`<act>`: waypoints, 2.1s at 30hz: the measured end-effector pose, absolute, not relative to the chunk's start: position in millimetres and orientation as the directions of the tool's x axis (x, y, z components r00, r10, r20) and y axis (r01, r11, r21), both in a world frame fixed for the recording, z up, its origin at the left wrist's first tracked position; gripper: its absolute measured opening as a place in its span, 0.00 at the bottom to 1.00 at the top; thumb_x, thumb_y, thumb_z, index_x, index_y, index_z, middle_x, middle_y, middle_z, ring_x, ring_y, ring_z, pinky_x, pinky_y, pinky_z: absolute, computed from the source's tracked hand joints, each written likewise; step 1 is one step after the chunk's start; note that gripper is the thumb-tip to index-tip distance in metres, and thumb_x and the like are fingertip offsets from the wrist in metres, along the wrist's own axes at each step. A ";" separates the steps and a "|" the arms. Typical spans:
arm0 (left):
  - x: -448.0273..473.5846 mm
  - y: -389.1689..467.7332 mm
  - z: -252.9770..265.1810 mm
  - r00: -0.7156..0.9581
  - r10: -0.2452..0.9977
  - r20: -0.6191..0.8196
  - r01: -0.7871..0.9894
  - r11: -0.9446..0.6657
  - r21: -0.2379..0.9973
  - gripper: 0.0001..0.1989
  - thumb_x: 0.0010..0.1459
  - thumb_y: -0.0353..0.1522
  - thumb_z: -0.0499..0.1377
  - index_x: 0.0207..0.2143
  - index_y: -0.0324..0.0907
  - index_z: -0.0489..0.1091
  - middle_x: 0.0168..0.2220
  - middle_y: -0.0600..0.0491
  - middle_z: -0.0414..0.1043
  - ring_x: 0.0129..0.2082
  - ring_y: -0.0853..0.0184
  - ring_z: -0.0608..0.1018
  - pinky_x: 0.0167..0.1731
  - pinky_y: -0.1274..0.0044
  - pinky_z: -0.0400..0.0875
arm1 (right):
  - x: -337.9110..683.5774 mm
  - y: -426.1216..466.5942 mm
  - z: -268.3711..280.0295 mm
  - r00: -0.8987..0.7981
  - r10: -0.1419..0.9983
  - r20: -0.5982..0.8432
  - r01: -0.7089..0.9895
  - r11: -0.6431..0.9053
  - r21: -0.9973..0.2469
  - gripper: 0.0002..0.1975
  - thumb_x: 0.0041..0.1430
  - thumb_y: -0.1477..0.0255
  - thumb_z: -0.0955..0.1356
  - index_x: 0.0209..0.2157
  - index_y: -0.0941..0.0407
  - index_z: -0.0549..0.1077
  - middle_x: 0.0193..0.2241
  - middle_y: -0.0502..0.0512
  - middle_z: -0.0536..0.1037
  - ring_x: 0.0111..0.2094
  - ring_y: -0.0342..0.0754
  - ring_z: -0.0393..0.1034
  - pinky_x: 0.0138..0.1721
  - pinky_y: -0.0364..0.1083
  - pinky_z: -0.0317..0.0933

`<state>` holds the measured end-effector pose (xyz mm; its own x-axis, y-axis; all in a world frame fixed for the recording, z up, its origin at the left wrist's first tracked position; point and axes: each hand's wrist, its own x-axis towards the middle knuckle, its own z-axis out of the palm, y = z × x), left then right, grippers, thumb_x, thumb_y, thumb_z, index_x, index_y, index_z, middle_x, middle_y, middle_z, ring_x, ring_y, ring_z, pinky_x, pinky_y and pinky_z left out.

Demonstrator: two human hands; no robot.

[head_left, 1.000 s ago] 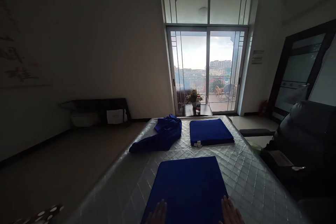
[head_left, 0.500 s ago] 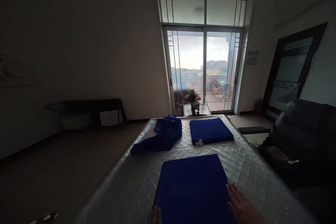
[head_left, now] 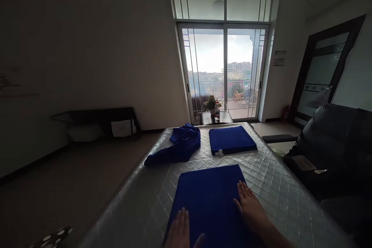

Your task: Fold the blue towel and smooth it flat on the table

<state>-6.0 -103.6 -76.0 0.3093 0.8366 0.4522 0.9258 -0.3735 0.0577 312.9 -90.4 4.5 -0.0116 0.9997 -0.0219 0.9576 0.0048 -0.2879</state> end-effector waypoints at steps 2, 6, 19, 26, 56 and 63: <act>36.1 -93.5 -49.8 0.433 0.840 0.326 0.874 -0.479 0.075 0.41 0.65 0.58 0.51 0.70 0.42 0.60 0.68 0.42 0.63 0.67 0.47 0.68 0.60 0.57 0.72 | 313.1 -92.5 3.7 -0.013 1.000 -0.007 0.954 0.011 -0.300 0.36 0.73 0.55 0.52 0.72 0.62 0.52 0.74 0.59 0.47 0.75 0.53 0.38 0.74 0.55 0.39; 130.7 -74.2 -1.8 0.645 0.741 0.186 0.717 -0.671 0.186 0.40 0.71 0.53 0.43 0.73 0.35 0.50 0.74 0.40 0.48 0.73 0.52 0.54 0.69 0.57 0.61 | 314.0 -92.6 6.0 -0.031 0.999 -0.021 0.957 0.024 -0.290 0.34 0.73 0.59 0.52 0.72 0.62 0.52 0.73 0.60 0.46 0.75 0.53 0.38 0.73 0.56 0.39; 71.2 -54.2 -16.8 0.527 0.842 0.112 0.817 -0.539 0.206 0.37 0.73 0.51 0.40 0.74 0.38 0.44 0.75 0.43 0.44 0.74 0.54 0.51 0.70 0.57 0.56 | 318.2 -90.7 5.0 -0.027 0.999 -0.035 0.953 0.016 -0.304 0.34 0.73 0.61 0.52 0.72 0.64 0.50 0.74 0.58 0.45 0.75 0.53 0.37 0.74 0.55 0.39; -34.6 -69.7 -47.5 0.311 0.934 0.174 0.923 -0.340 0.179 0.41 0.70 0.55 0.45 0.74 0.39 0.43 0.75 0.44 0.41 0.74 0.51 0.51 0.70 0.56 0.57 | 315.1 -93.2 14.9 -0.024 0.993 -0.117 0.964 -0.008 -0.265 0.34 0.73 0.60 0.50 0.73 0.64 0.46 0.74 0.57 0.41 0.75 0.51 0.34 0.74 0.55 0.36; 165.3 2.2 11.7 0.564 0.808 0.170 0.752 -0.588 0.300 0.40 0.72 0.52 0.34 0.73 0.32 0.49 0.75 0.39 0.47 0.75 0.54 0.49 0.72 0.60 0.49 | 324.2 17.0 -9.1 -0.035 0.992 0.119 0.981 0.057 -0.186 0.32 0.72 0.67 0.52 0.72 0.66 0.52 0.74 0.62 0.49 0.75 0.51 0.40 0.72 0.53 0.41; 163.1 37.3 -9.3 0.448 0.876 0.175 0.805 -0.481 0.346 0.40 0.72 0.51 0.34 0.73 0.32 0.52 0.73 0.39 0.51 0.74 0.51 0.52 0.72 0.56 0.49 | 323.3 17.1 -3.4 -0.020 0.996 0.084 0.975 0.038 -0.218 0.33 0.72 0.65 0.50 0.72 0.67 0.50 0.74 0.62 0.49 0.75 0.50 0.38 0.73 0.53 0.38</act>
<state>163.1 37.3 -9.3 0.4485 0.8764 0.1752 0.8053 -0.4813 0.3463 323.3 17.1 -3.4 -0.0204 0.9963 0.0839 0.9751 0.0383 -0.2184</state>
